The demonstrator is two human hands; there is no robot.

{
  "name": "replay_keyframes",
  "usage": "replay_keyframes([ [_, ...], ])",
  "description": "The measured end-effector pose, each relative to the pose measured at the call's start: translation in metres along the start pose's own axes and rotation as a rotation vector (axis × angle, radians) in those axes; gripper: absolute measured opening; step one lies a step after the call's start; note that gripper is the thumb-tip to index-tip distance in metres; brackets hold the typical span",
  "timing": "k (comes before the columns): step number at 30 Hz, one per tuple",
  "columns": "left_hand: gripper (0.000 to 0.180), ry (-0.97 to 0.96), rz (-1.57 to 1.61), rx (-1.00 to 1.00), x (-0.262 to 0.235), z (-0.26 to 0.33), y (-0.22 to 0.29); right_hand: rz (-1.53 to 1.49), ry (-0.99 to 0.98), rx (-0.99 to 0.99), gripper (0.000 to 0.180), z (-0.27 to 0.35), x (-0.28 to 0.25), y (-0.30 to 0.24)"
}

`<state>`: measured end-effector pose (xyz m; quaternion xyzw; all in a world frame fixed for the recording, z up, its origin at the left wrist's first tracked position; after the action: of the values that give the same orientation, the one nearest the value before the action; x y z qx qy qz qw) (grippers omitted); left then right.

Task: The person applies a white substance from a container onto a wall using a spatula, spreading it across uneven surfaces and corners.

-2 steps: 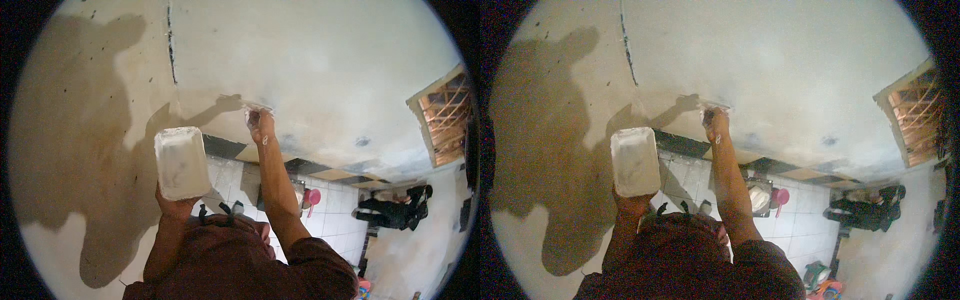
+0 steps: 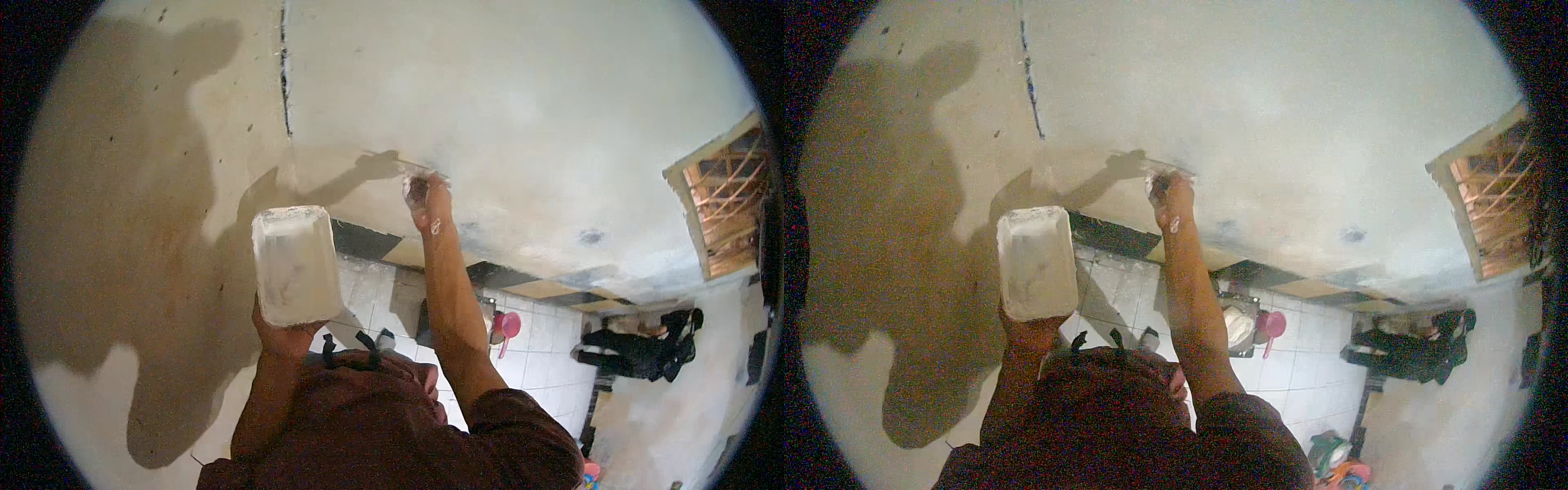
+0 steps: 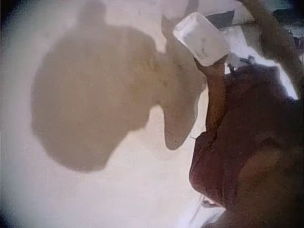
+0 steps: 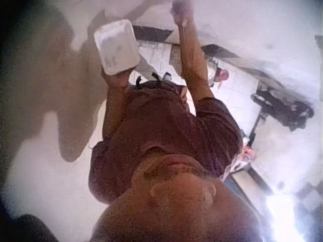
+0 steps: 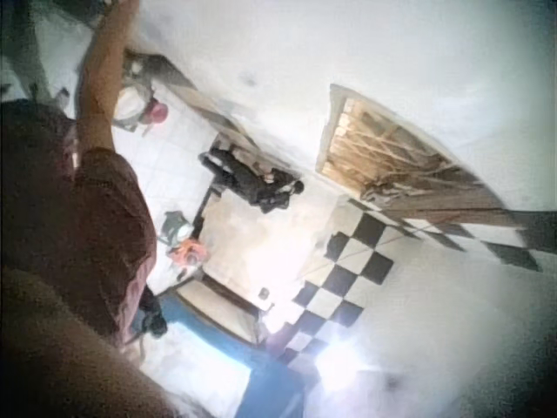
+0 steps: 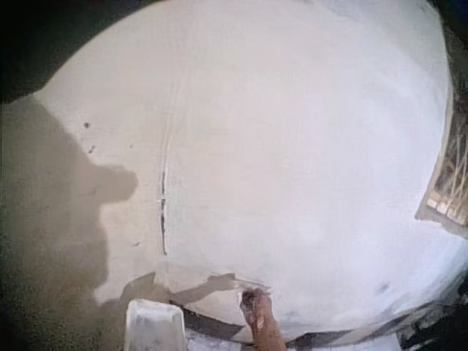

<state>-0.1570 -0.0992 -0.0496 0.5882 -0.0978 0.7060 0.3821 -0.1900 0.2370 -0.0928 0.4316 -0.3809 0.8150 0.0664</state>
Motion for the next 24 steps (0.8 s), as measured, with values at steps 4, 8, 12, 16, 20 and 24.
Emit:
replay_keyframes([
  [4,0.062,-0.002,-0.010,0.026,-0.002,0.000,0.000,-0.053,-0.061,-0.087,0.017,0.015,0.069,-0.051],
  [8,0.063,0.040,-0.066,0.111,-0.005,0.013,0.016,0.021,-0.340,-0.077,0.013,0.019,0.173,-0.105],
  [12,0.063,-0.010,0.020,-0.004,-0.006,0.007,-0.002,0.026,-0.383,-0.251,0.021,0.100,0.243,-0.180],
  [16,0.061,0.020,0.053,-0.043,-0.013,0.005,-0.002,-0.018,-0.457,-0.341,0.018,0.152,0.226,-0.178],
  [20,0.062,0.041,0.012,-0.021,-0.016,0.009,0.000,0.161,-0.334,-0.281,0.041,0.128,0.128,-0.133],
  [24,0.061,0.032,0.018,-0.042,-0.002,0.005,-0.003,0.382,-0.039,-0.142,0.046,0.086,-0.007,-0.066],
])
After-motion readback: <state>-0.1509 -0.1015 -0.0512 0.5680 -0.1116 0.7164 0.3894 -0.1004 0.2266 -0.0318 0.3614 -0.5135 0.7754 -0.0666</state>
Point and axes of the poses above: each hand's wrist, its own z-axis away from the middle knuckle, its own x-axis out of the palm, y = z × x, the point moved 6 cm from there along -z, towards the middle knuckle, and after that the axes turned 5 degrees about -z, right-handed, at the moved point
